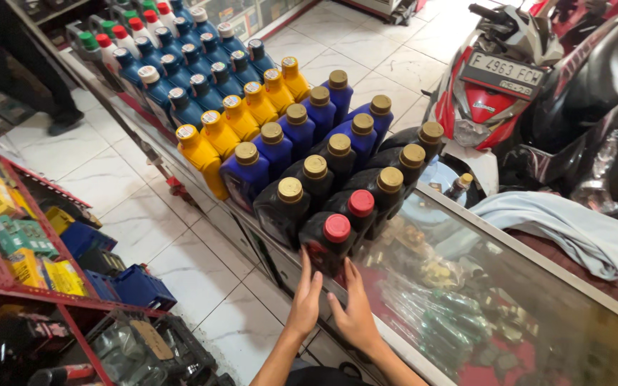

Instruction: The person repeatedly picks up bottles of motor oil from a red metal shelf and places them onto a glass display counter. They handle various bottle types, including blue, black, and orange containers, arranging them in rows on the counter.

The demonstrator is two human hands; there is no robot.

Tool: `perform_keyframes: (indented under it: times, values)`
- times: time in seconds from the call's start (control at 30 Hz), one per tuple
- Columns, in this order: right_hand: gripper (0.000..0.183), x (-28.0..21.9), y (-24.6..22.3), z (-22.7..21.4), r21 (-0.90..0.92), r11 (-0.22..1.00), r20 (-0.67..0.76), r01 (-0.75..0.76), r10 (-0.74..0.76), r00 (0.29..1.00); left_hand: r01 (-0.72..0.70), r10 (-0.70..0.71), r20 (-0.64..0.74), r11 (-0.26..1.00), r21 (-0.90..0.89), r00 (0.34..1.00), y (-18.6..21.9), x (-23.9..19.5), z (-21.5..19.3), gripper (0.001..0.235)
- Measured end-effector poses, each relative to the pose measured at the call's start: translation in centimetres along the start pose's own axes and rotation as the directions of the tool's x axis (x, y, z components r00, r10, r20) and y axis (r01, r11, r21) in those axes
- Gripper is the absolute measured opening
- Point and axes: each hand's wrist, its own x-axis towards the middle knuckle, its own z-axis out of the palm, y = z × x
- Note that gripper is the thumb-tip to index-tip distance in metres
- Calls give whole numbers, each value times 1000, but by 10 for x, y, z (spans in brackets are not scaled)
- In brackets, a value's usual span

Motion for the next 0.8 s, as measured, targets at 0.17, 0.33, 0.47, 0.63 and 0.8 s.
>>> perform_keyframes:
  times: [0.17,0.33,0.47,0.63,0.8]
  values:
    - [56,-21,18,-38,11,995,164,-104,100,981,110,-112,-46,993,-31,993,-13,-25,-3,63]
    - [46,-32,50,-91,44,991,608,-128,75,790,295,-308,-86,946,-133,947,-27,-72,1,55]
    - [48,-14,63,-101,12,999,803,-38,12,596,336,-332,-200,942,-14,922,-31,-112,14,47]
    - [46,9,15,-72,174,973,882,152,-223,415,306,-273,-426,952,10,862,-7,-163,27,42]
    - [42,10,-74,-28,320,932,935,173,-340,101,349,-246,-684,937,14,687,45,-216,34,41]
